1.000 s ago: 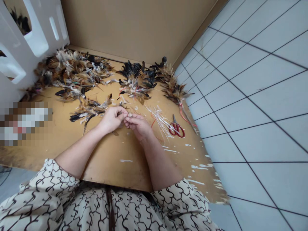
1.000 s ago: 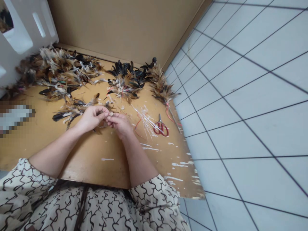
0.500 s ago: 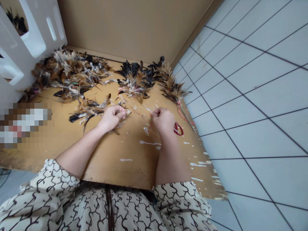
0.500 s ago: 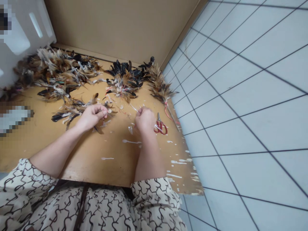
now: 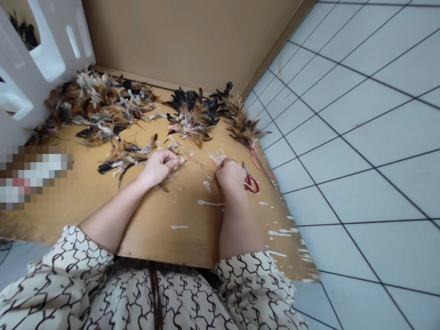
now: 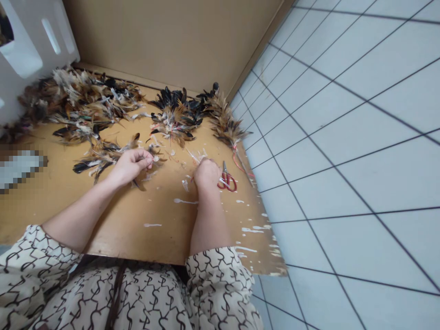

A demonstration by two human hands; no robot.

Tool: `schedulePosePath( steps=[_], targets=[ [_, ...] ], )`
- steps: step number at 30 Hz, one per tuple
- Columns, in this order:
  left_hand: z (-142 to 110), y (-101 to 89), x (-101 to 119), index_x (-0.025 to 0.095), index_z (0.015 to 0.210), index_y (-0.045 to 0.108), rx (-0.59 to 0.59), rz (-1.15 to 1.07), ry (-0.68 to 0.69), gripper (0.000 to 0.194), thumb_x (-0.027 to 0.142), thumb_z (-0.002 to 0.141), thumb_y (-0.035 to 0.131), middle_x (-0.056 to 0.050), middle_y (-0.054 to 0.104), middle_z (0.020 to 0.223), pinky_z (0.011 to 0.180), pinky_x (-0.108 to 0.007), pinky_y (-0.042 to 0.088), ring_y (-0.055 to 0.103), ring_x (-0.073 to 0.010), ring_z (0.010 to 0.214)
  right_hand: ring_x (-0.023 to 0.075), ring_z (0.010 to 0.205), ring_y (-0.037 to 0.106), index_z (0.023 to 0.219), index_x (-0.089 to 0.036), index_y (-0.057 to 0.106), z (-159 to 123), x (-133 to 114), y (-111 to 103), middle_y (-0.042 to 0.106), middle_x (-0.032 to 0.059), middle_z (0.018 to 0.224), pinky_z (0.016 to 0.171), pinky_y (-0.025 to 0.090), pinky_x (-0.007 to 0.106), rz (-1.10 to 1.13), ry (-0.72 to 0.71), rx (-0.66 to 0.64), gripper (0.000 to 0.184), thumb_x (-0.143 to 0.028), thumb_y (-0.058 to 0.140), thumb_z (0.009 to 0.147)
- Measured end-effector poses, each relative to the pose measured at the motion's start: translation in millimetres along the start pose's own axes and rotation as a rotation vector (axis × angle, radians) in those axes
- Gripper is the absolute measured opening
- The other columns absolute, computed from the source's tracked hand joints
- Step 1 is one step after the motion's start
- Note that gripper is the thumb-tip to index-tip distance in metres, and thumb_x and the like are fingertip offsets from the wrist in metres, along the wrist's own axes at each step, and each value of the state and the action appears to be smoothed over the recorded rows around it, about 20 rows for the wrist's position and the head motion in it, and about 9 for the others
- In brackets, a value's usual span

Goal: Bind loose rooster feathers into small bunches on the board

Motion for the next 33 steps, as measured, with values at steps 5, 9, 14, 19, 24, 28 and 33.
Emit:
schedulePosePath(
  steps=[5,9,14,19,24,28,33],
  targets=[
    [-1,0.0,3,0.016,0.059,0.054,-0.001,0.015,-0.002,0.012,0.016,0.072,0.054,0.004,0.050,0.050,0.046,-0.019,0.030,0.037,-0.0061,0.043,0.0270,0.099,0.062,0.099,-0.010,0.065,2,2,7,0.065,0.0217,0.105,0.076,0.042,0.032,0.004,0.020,-0.051,0.032,-0.008,0.041,0.078],
    [-1,-0.8,2,0.016,0.059,0.054,0.015,0.015,-0.015,0.014,0.015,0.073,0.053,0.004,0.050,0.050,0.046,-0.020,0.031,0.037,-0.0061,0.043,0.0277,0.100,0.059,0.098,-0.007,0.063,2,3,2,0.062,0.0229,0.105,0.080,0.040,0.034,0.074,0.034,0.010,0.031,-0.009,0.040,0.078],
    [0,-1.0,1,0.016,0.061,0.054,0.025,-0.019,-0.021,0.012,0.014,0.073,0.053,0.004,0.052,0.052,0.046,-0.020,0.031,0.038,-0.0059,0.041,0.0261,0.097,0.054,0.083,-0.011,0.059,-3,2,-23,0.059,0.0194,0.101,0.085,0.038,0.036,0.362,-0.039,0.290,0.019,-0.016,0.041,0.078],
    [-2,-2.2,4,0.016,0.059,0.052,0.038,0.000,-0.037,0.016,0.011,0.074,0.050,0.004,0.051,0.051,0.047,-0.020,0.031,0.038,-0.0062,0.042,0.0166,0.070,0.053,0.069,-0.019,0.049,-4,-2,-25,0.057,0.0036,0.071,0.070,0.043,0.030,0.919,-0.125,0.314,0.004,-0.019,0.048,0.073],
    [-2,-2.8,9,0.015,0.058,0.052,0.045,0.027,0.017,0.016,0.012,0.074,0.050,0.004,0.051,0.051,0.051,-0.020,0.032,0.040,-0.0071,0.046,0.0095,0.053,0.049,0.067,-0.020,0.048,-6,-21,-10,0.053,-0.0038,0.058,0.055,0.040,0.023,1.473,-0.231,0.097,0.014,-0.028,0.060,0.066],
    [-1,-5.3,12,0.015,0.062,0.056,0.068,0.030,0.106,0.009,0.014,0.071,0.054,0.004,0.051,0.053,0.055,-0.021,0.035,0.043,-0.0082,0.051,0.0070,0.049,0.046,0.072,-0.020,0.052,-13,-41,4,0.054,-0.0053,0.057,0.051,0.037,0.021,1.595,-0.238,-0.133,0.026,-0.033,0.069,0.057],
    [-5,-6.9,25,0.016,0.068,0.059,0.070,0.006,0.282,0.005,0.017,0.071,0.055,0.001,0.061,0.067,0.066,-0.023,0.042,0.053,-0.0109,0.065,0.0061,0.048,0.040,0.076,-0.018,0.057,-29,-68,15,0.050,-0.0068,0.054,0.050,0.032,0.022,1.460,-0.321,-0.327,0.027,-0.034,0.068,0.057]
  ],
)
Point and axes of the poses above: each hand's wrist, its own z-axis towards the middle knuckle, its own y-axis out of the palm, x = y × z, the point moved 9 cm from there along z, towards the middle knuckle
